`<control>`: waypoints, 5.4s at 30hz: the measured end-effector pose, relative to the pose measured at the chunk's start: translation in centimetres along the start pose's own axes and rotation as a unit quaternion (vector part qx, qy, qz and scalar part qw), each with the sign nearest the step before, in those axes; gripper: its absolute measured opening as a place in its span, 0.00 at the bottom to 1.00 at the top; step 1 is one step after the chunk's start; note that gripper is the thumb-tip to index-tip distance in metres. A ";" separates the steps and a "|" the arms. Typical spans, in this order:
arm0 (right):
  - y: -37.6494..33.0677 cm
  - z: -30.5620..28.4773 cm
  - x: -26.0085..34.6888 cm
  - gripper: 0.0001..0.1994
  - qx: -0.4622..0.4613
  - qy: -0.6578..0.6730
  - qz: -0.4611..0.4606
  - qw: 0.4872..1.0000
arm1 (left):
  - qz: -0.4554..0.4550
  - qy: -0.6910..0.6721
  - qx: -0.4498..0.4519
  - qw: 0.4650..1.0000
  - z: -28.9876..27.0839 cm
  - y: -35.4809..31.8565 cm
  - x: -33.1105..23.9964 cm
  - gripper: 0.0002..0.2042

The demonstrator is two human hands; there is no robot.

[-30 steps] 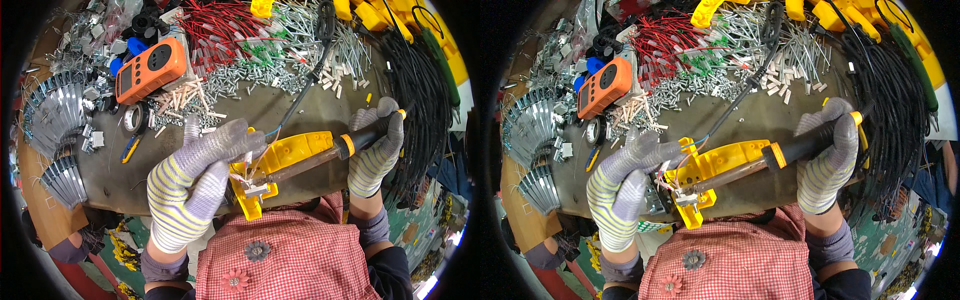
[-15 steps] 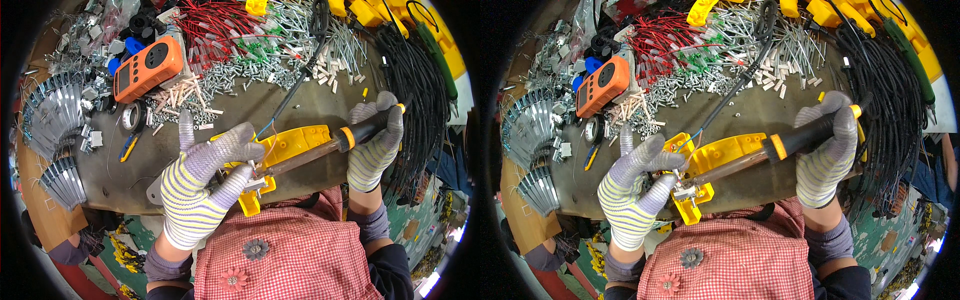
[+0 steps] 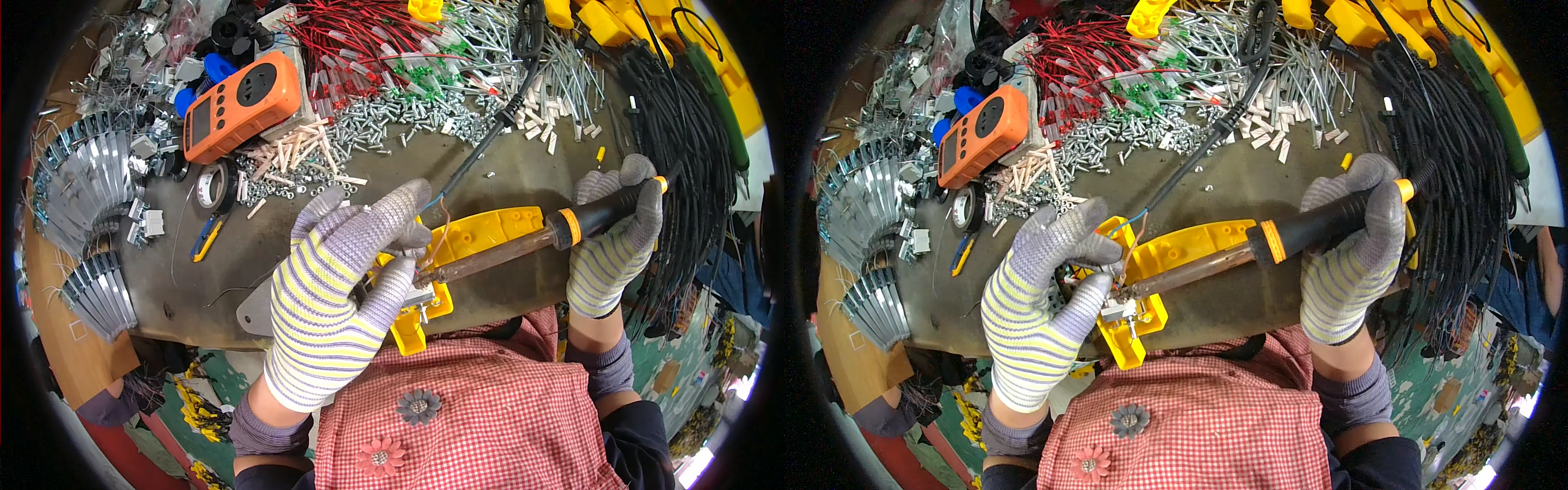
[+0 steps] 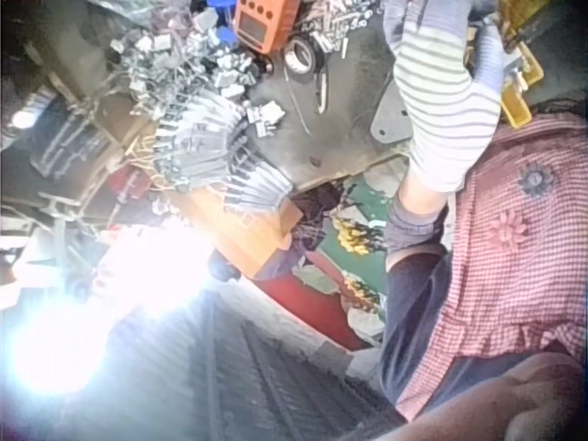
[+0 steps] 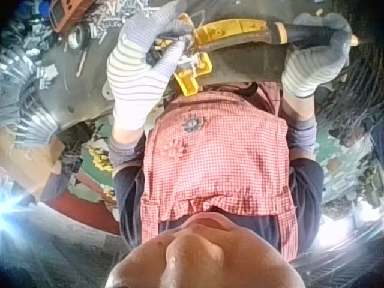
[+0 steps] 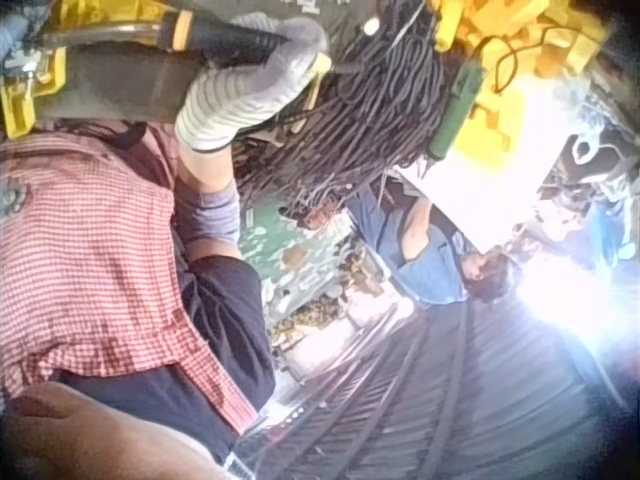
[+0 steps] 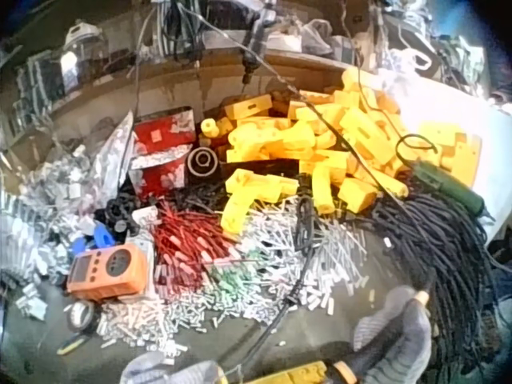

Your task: The worker assembles a device into a yellow plastic housing, involving soldering wires and using tools.

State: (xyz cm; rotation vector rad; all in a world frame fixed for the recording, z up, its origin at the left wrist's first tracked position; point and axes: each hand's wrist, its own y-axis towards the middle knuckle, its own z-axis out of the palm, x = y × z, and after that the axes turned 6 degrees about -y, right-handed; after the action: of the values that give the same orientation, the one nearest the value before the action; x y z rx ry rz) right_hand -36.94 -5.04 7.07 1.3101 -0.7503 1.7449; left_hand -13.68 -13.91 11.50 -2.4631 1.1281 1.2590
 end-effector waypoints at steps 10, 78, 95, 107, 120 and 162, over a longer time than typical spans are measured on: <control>0.3 -1.1 -0.1 0.16 0.058 0.021 -0.014 0.998 | 0.017 -0.012 -0.032 0.999 0.6 -0.5 0.2 0.35; 1.5 -1.2 -0.4 0.15 0.071 0.062 -0.006 0.996 | 0.022 -0.014 -0.032 0.999 0.5 -0.8 0.0 0.26; 1.0 -0.6 0.1 0.15 0.037 0.050 0.013 0.998 | 0.021 -0.013 -0.038 0.999 0.6 -1.0 -0.1 0.26; 2.5 -0.8 0.7 0.14 0.016 0.103 -0.004 0.995 | 0.023 -0.021 -0.053 0.998 0.8 -1.0 -0.6 0.28; 12.2 13.7 1.8 0.17 0.299 -0.254 -0.423 0.817 | 0.067 -0.038 -0.072 0.994 1.3 -1.6 0.9 0.32; 2.1 7.0 1.0 0.11 0.664 -0.220 -0.263 0.664 | 0.176 0.124 -0.100 0.971 1.0 -5.4 1.1 0.16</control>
State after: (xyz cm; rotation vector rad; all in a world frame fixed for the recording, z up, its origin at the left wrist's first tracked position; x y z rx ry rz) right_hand -35.61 -11.67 10.04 2.5851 0.9470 1.3366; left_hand -10.20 -10.30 8.99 -2.7150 1.6372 1.2233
